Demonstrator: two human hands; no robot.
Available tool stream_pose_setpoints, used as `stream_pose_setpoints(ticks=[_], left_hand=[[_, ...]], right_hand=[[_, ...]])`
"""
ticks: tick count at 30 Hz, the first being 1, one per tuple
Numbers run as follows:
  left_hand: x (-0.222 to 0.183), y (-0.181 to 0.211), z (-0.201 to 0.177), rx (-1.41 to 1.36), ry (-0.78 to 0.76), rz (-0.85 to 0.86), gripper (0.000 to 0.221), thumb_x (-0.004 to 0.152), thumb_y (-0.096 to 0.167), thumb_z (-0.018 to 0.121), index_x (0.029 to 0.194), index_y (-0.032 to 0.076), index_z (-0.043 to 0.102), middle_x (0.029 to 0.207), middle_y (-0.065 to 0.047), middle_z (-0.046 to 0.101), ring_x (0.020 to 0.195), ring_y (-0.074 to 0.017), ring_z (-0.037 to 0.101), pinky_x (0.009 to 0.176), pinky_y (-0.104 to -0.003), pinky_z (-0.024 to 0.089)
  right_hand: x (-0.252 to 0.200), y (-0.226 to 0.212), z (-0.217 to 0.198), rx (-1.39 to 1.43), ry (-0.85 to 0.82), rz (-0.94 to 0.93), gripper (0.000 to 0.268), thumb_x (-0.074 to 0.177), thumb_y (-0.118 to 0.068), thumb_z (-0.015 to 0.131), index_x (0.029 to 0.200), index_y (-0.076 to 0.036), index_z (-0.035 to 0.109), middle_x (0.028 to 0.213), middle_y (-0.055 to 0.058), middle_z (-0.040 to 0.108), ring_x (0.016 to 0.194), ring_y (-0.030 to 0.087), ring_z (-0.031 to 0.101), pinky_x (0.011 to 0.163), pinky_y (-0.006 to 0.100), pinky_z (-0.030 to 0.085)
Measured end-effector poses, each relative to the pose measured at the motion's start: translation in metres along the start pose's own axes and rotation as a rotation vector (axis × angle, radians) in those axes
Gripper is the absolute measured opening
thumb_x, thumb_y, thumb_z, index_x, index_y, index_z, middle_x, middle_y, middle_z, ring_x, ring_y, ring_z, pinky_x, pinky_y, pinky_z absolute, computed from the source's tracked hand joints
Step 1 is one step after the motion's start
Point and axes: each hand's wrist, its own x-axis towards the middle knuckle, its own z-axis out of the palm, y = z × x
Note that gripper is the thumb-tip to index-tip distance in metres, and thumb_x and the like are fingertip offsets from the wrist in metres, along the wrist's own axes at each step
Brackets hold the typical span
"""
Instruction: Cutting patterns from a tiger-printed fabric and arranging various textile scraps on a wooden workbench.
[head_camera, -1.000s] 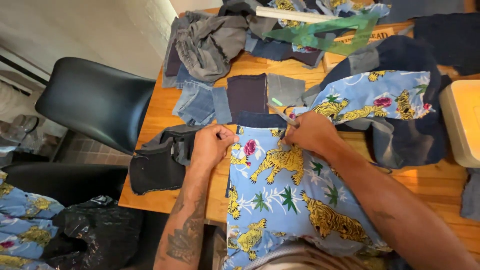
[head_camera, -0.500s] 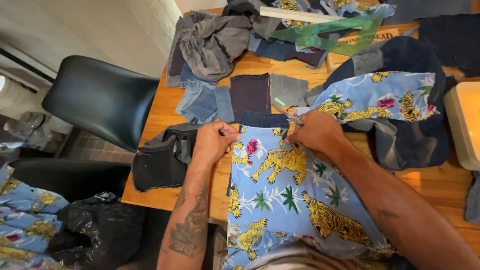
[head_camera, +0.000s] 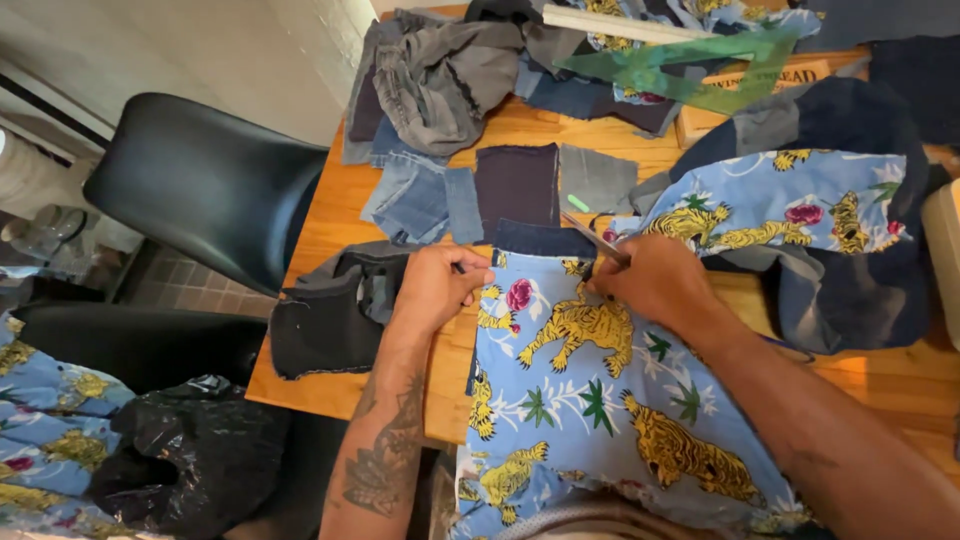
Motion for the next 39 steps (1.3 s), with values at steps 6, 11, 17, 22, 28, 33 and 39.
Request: stream_pose_setpoints(ticks=[6, 11, 17, 22, 28, 33, 39], left_hand=[[0.002, 0.000, 0.001, 0.045, 0.007, 0.053, 0.023, 0.085, 0.002, 0.097, 0.106, 0.009, 0.095, 0.084, -0.010, 0.079, 0.050, -0.0169, 0.078, 0.050, -0.032, 0.062], [0.007, -0.013, 0.004, 0.001, 0.015, 0.065, 0.024, 0.084, 0.002, 0.097, 0.108, 0.004, 0.093, 0.082, -0.011, 0.076, 0.050, -0.0178, 0.077, 0.054, -0.031, 0.063], [0.000, -0.006, 0.001, 0.006, 0.016, 0.118, 0.016, 0.086, 0.001, 0.094, 0.101, 0.006, 0.094, 0.080, -0.009, 0.074, 0.050, -0.0171, 0.077, 0.054, -0.031, 0.062], [-0.001, 0.007, -0.005, 0.005, 0.002, 0.141, 0.015, 0.086, 0.005, 0.095, 0.100, 0.008, 0.095, 0.080, -0.008, 0.075, 0.050, -0.0173, 0.078, 0.054, -0.030, 0.062], [0.004, 0.004, -0.006, 0.012, -0.002, 0.152, 0.014, 0.088, 0.008, 0.094, 0.102, 0.008, 0.094, 0.079, -0.008, 0.074, 0.049, -0.0169, 0.076, 0.053, -0.031, 0.060], [0.005, 0.001, -0.003, 0.049, 0.010, 0.149, 0.013, 0.087, 0.013, 0.096, 0.100, 0.011, 0.095, 0.079, -0.008, 0.077, 0.049, -0.0168, 0.076, 0.052, -0.031, 0.060], [0.004, 0.005, -0.003, 0.073, 0.037, 0.149, 0.012, 0.087, 0.013, 0.096, 0.099, 0.015, 0.096, 0.079, -0.005, 0.078, 0.053, -0.0172, 0.078, 0.057, -0.030, 0.061]], right_hand=[[0.014, 0.012, 0.014, 0.076, 0.030, 0.039, 0.031, 0.080, -0.061, 0.087, 0.099, -0.037, 0.095, 0.110, 0.007, 0.091, 0.125, 0.038, 0.082, 0.106, 0.050, 0.066], [0.000, -0.001, 0.003, 0.071, 0.017, 0.049, 0.035, 0.079, -0.060, 0.089, 0.101, -0.033, 0.096, 0.112, 0.011, 0.091, 0.127, 0.041, 0.081, 0.108, 0.051, 0.065], [0.002, 0.004, 0.005, 0.072, 0.027, 0.036, 0.039, 0.079, -0.062, 0.091, 0.103, -0.032, 0.097, 0.112, 0.011, 0.092, 0.126, 0.040, 0.081, 0.109, 0.052, 0.064], [-0.002, -0.001, 0.005, 0.076, 0.037, 0.040, 0.038, 0.079, -0.062, 0.091, 0.103, -0.032, 0.097, 0.112, 0.011, 0.092, 0.126, 0.040, 0.081, 0.110, 0.053, 0.064], [0.004, 0.003, 0.011, 0.122, 0.042, 0.058, 0.038, 0.076, -0.061, 0.095, 0.100, -0.032, 0.097, 0.106, 0.011, 0.092, 0.121, 0.040, 0.083, 0.104, 0.052, 0.065], [0.007, 0.005, 0.012, 0.116, 0.034, 0.073, 0.039, 0.074, -0.062, 0.098, 0.099, -0.032, 0.097, 0.105, 0.011, 0.092, 0.119, 0.040, 0.084, 0.104, 0.051, 0.065], [0.003, 0.001, 0.008, 0.150, 0.034, 0.088, 0.034, 0.077, -0.057, 0.096, 0.100, -0.032, 0.096, 0.105, 0.012, 0.091, 0.120, 0.041, 0.083, 0.102, 0.052, 0.065]])
